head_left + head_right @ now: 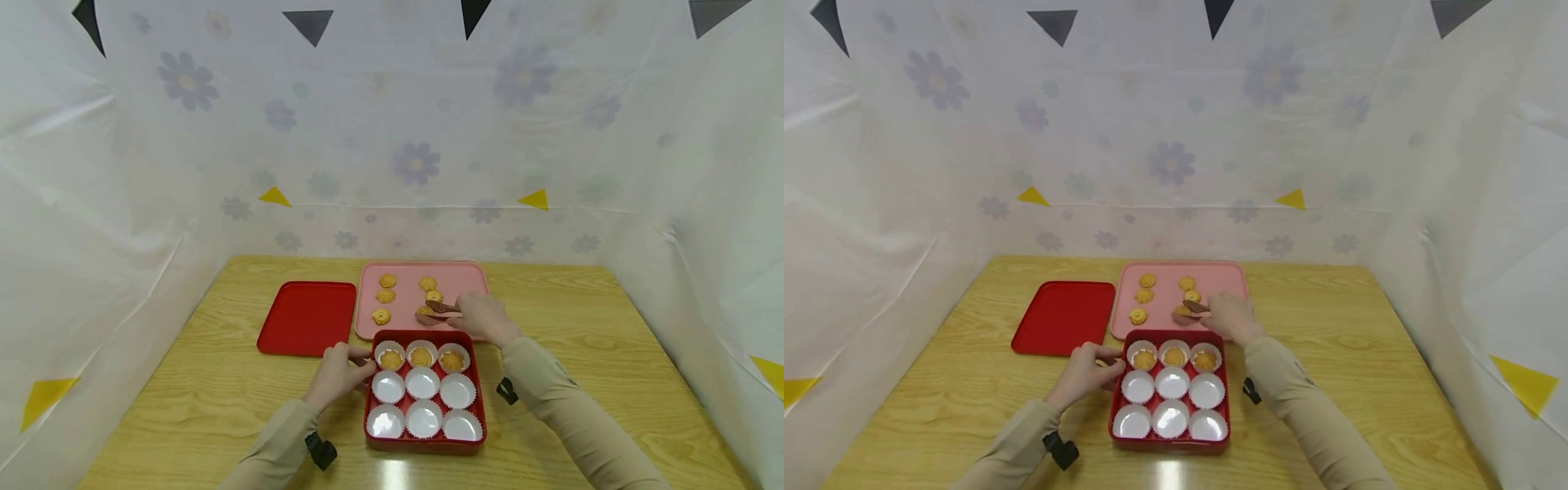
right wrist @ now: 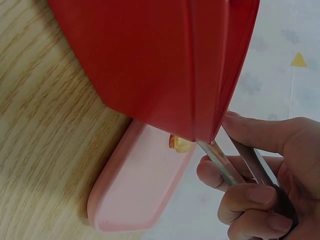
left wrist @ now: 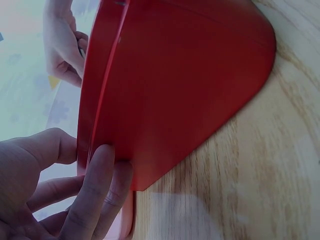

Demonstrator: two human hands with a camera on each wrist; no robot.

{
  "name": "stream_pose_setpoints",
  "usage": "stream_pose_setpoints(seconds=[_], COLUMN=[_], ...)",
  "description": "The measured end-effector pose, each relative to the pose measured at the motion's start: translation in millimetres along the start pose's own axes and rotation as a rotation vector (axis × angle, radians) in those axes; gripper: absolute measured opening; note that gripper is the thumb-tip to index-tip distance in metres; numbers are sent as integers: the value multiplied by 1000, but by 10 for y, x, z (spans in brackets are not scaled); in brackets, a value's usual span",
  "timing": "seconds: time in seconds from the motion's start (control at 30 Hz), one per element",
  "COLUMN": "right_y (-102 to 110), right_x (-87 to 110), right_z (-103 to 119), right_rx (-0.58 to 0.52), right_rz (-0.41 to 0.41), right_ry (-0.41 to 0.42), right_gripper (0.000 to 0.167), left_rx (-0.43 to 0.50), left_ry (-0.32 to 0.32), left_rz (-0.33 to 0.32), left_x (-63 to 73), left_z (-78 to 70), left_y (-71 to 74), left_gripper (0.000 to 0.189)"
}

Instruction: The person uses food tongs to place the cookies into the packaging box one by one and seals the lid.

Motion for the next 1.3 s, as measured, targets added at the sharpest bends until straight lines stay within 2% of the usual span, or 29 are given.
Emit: stream_pose_setpoints(seconds=[0.6,1.0,1.3], right_y=[6,-44,-77], right_x=[-22,-7,11], right_z=[-6,-65,-86], right_rx=[-11,-16,-43], right_rz=[-8,9,-34], right_ry=[10,-1,34], right_gripper=[22,26,23], left_rx=[-44,-23,-23], left_ry=[-12,-5,-8], left_rz=[-9,-13,-10], left_x=[-6,-4,-5], left_z=[-16,-7,-12], left_y=[9,13,8], left_gripper=[37,36,36])
Point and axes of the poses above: each hand's wrist, its own x-axis away from the middle knuckle, its own y-axis out of the back of the hand, z = x × y, the point moved 8 cm from there along -x, towards the middle knuckle, and after that the axes turned 13 degrees about -y, right-handed, at the moved point
